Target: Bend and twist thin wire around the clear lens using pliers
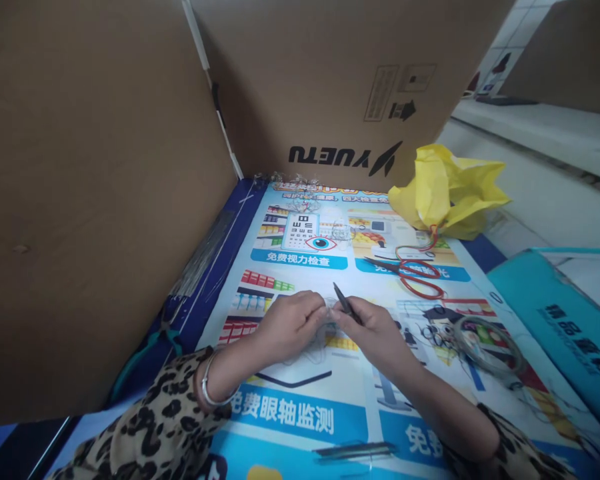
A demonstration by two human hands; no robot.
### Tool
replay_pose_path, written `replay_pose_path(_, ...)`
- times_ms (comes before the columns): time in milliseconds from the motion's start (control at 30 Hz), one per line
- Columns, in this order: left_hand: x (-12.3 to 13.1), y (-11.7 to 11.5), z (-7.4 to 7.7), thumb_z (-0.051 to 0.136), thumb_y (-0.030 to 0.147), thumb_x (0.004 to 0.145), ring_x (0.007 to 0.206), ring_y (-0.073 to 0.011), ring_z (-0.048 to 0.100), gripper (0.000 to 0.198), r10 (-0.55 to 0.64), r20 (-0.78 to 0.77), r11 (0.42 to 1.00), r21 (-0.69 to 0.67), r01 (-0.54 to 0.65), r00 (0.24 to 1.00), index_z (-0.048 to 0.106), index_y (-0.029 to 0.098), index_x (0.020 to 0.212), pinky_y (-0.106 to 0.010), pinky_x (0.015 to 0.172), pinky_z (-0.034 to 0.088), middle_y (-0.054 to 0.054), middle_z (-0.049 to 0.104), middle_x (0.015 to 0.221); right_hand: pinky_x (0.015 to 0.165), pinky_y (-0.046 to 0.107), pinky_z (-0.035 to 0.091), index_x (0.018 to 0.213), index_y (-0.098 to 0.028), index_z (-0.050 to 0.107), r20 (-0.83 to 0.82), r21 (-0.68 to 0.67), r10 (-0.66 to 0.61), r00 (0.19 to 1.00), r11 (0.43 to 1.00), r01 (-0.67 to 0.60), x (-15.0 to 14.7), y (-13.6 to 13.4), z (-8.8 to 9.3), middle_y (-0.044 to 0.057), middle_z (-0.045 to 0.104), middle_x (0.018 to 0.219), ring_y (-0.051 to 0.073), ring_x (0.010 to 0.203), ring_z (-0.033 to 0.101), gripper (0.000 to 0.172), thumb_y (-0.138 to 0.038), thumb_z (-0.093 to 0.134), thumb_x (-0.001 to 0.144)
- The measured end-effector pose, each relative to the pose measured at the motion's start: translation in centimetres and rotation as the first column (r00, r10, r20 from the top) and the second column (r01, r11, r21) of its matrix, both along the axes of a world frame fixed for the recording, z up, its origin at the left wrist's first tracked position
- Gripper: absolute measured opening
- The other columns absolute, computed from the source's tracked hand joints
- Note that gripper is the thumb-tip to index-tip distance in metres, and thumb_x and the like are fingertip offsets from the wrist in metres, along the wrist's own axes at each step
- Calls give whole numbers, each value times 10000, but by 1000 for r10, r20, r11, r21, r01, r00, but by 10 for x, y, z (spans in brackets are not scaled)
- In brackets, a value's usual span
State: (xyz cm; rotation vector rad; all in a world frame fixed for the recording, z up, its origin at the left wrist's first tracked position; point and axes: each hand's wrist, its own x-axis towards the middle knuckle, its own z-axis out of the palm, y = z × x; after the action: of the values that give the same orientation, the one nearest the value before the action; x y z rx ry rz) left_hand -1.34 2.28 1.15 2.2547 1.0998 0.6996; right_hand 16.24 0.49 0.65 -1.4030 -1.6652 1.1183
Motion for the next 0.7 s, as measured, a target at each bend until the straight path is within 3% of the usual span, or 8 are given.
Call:
replay_pose_path(167,4,-2,1,472,242,862,694,-116,535,154,102,276,982,-181,-53,956,582,164,788,-226,658,416,-1,583,724,576,208,371,744,-178,558,-226,-118,-71,972,992,45,-2,-4,-7,-50,476,617,91,600,436,229,-403,555,783)
replay_pose_path(300,8,-6,-1,513,249,839,662,-115,550,148,203,380,949,-303,-86,903,600,157,764,-220,627,434,1,596,685,579,210,372,741,-180,555,-360,-170,-20,933,984,-45,-4,-6,-8,-54,481,618,86,594,441,239,-415,560,785)
replay_pose_path(400,8,-8,-2,535,237,829,699,-117,566,130,234,418,958,-252,-136,878,608,157,757,-226,660,444,-9,621,728,646,226,407,770,-179,559,-370,-152,23,929,985,-85,-4,-5,-6,-33,523,672,98,653,489,264,-439,531,808)
replay_pose_path(500,6,-9,-2,521,237,846,775,-124,599,125,285,487,956,-210,-206,826,616,163,811,-242,736,460,-23,651,806,685,263,442,926,-186,554,-441,-217,-12,897,972,-94,-1,-5,-3,5,577,762,118,694,546,325,-485,457,845)
replay_pose_path(600,5,-8,-3,480,252,877,784,-127,628,153,317,553,946,-239,-217,770,603,162,862,-254,748,480,-30,664,826,619,285,459,1033,-186,521,-511,-322,-22,859,932,-167,1,-8,-3,23,608,722,139,636,586,407,-532,401,856)
replay_pose_path(700,5,-8,-4,480,256,881,768,-129,641,141,322,580,945,-239,-222,748,582,159,879,-260,730,495,-35,669,828,509,274,445,953,-166,537,-514,-387,34,857,883,-267,0,-16,-3,27,616,647,156,548,605,435,-556,367,859)
